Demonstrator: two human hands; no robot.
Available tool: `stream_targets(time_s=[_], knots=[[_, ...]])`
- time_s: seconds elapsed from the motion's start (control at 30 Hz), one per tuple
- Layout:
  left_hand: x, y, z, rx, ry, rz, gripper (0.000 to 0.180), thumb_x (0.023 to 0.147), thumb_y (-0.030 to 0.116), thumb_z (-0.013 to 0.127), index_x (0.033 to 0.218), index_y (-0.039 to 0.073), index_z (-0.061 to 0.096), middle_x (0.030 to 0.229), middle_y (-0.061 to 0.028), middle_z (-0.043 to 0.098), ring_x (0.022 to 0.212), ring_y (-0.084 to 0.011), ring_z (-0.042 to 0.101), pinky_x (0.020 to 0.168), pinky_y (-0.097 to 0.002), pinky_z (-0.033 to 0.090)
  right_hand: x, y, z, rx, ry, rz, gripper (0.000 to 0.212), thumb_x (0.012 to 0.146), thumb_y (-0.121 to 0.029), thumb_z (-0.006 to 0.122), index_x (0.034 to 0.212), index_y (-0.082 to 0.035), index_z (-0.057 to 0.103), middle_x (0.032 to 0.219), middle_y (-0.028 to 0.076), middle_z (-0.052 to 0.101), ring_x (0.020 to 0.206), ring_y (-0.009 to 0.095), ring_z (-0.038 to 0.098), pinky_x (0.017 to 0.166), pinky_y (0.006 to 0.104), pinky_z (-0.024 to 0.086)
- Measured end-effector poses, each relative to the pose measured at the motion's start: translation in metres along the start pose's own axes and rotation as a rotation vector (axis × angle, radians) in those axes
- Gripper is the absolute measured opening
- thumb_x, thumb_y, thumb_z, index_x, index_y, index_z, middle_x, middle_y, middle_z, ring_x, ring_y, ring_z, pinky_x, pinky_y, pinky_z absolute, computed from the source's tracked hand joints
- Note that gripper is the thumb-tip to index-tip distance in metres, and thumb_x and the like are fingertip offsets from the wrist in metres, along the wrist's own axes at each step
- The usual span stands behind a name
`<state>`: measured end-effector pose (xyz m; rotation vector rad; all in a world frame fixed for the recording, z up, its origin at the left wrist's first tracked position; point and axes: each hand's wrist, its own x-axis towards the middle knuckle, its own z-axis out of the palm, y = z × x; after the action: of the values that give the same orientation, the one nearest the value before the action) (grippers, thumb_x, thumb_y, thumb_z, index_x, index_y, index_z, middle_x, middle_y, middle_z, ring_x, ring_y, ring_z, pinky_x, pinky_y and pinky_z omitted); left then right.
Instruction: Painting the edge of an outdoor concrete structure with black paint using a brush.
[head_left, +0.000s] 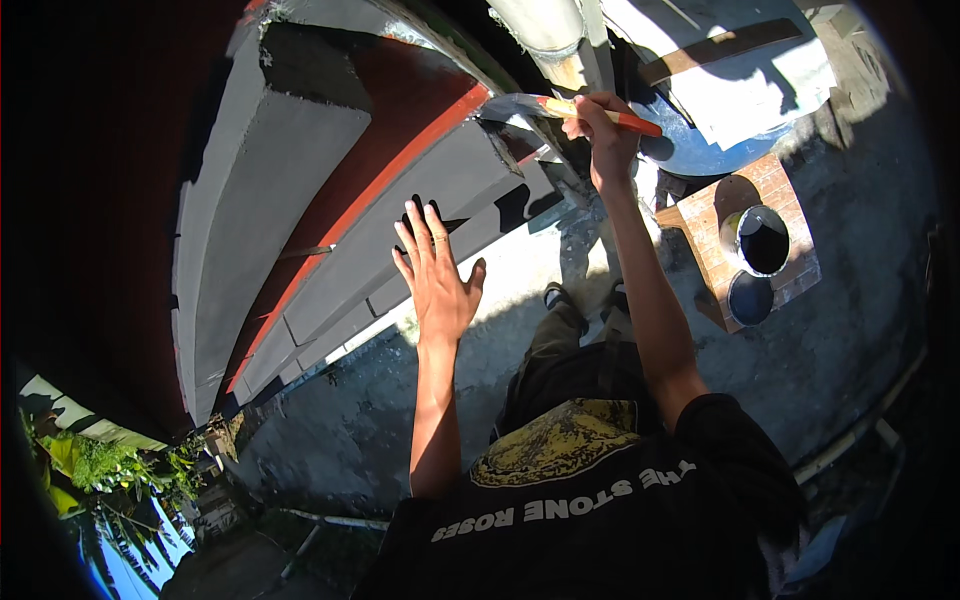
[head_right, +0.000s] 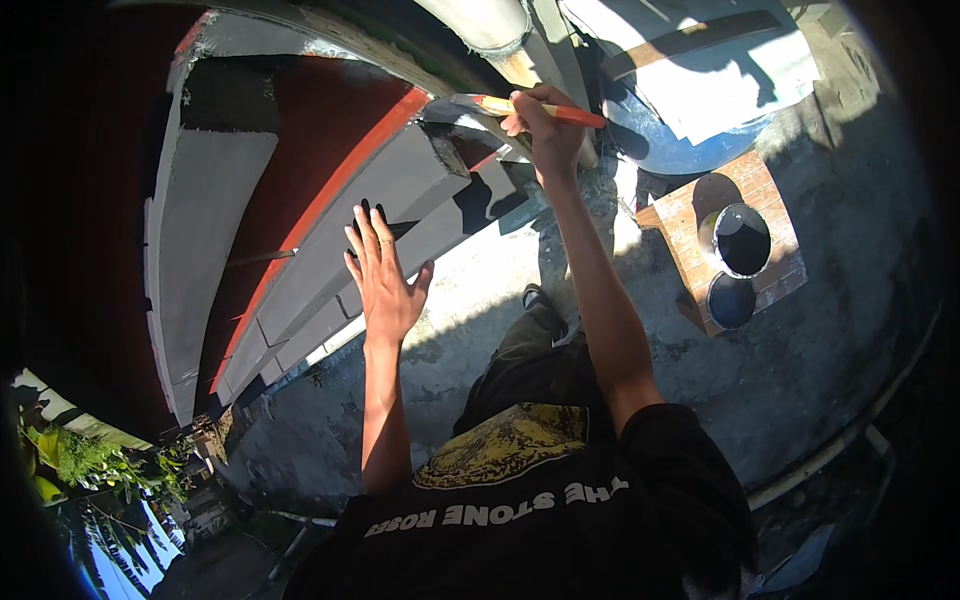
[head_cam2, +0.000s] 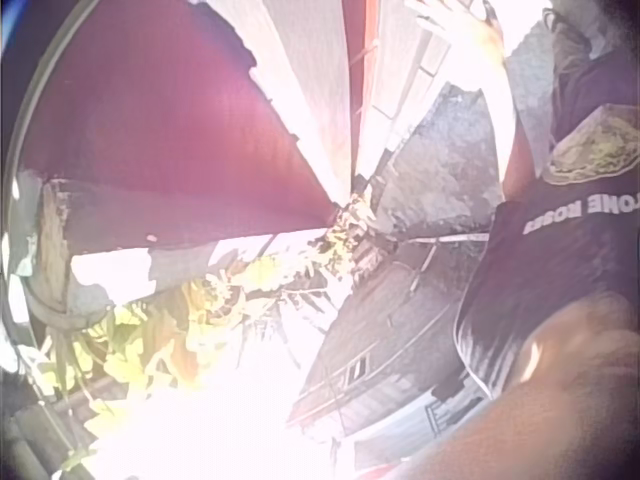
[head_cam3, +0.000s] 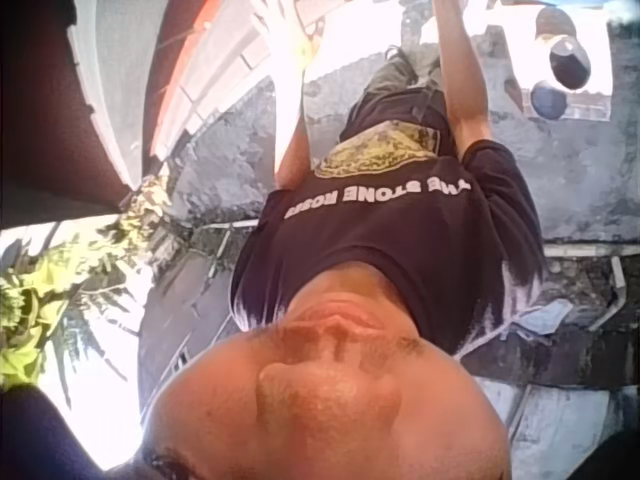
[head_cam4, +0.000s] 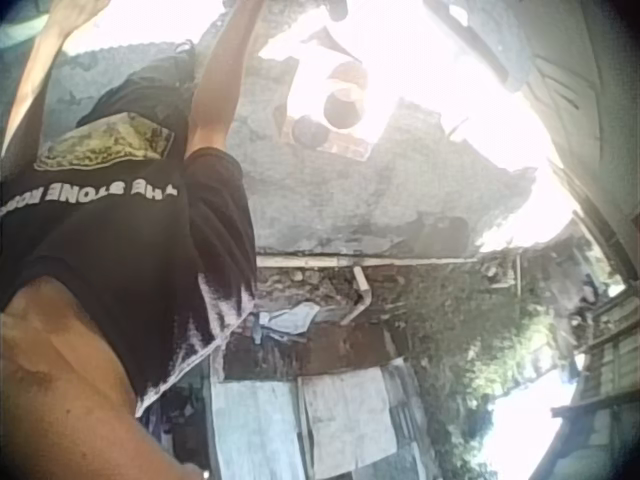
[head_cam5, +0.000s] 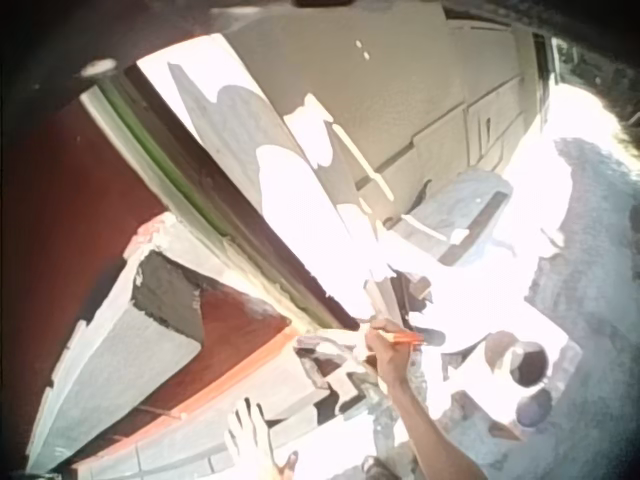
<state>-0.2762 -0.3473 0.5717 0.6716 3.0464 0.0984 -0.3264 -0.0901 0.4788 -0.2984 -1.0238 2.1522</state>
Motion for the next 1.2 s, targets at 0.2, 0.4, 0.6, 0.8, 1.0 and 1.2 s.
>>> stream_targets(time_s=[0.2,0.4,0.6,0.8,1.0,1.2], knots=[[0.001,0.001,0.002,-0.027,0.015,-0.006,0.103,0.077,0.019,0.075,0.155,0.008,0.01,0.162,-0.0174,0.002,0.147,-0.0454,0.003,0.113,-0.0645,0.013,-0.014,0.001,-0.001,0.117,0.046,0.075,0.013,0.086,-0.008,0.066,0.082,0.004,0.063,0.072,0.011,0.065,0.056,0.016,0.064,0.053,0.0262,0.05],[0.001,0.002,0.001,-0.016,0.008,-0.005,0.103,0.077,0.019,0.075,0.155,0.008,0.01,0.162,-0.0176,0.002,0.147,-0.0456,0.003,0.113,-0.0645,0.013,-0.027,0.019,-0.004,0.095,-0.018,0.201,0.015,0.087,-0.01,0.067,0.081,0.002,0.062,0.072,0.011,0.065,0.058,0.016,0.064,0.054,0.0271,0.051],[0.002,0.003,0.001,-0.015,0.01,-0.002,0.102,0.077,0.02,0.075,0.155,0.008,0.01,0.161,-0.0182,0.002,0.146,-0.0461,0.004,0.112,-0.0648,0.014,-0.03,0.023,-0.014,0.08,0.118,0.158,0.014,0.088,-0.01,0.065,0.082,0.002,0.062,0.071,0.012,0.065,0.059,0.017,0.064,0.056,0.0275,0.051],[0.002,0.004,0.001,-0.006,0.008,-0.005,0.103,0.078,0.021,0.075,0.155,0.008,0.009,0.161,-0.0185,0.002,0.146,-0.0464,0.003,0.112,-0.065,0.013,-0.028,0.029,-0.01,0.083,-0.052,0.176,0.012,0.09,-0.008,0.062,0.082,0.001,0.061,0.072,0.011,0.064,0.059,0.015,0.062,0.057,0.0257,0.049],[0.002,0.005,0.002,-0.001,-0.001,-0.01,0.103,0.078,0.022,0.075,0.155,0.007,0.009,0.161,-0.0186,0.002,0.146,-0.0463,0.003,0.112,-0.0651,0.013,-0.027,0.026,-0.011,0.105,0.028,0.085,0.013,0.091,-0.009,0.061,0.082,0.0,0.058,0.071,0.01,0.062,0.059,0.014,0.059,0.057,0.0258,0.046],[0.002,0.006,0.001,0.0,0.005,-0.003,0.102,0.078,0.022,0.075,0.155,0.007,0.009,0.161,-0.0189,0.002,0.146,-0.0464,0.003,0.112,-0.0653,0.013,-0.027,0.019,-0.007,-0.021,-0.081,0.067,0.017,0.091,-0.007,0.061,0.077,0.001,0.057,0.065,0.01,0.061,0.055,0.013,0.059,0.053,0.0256,0.047]])
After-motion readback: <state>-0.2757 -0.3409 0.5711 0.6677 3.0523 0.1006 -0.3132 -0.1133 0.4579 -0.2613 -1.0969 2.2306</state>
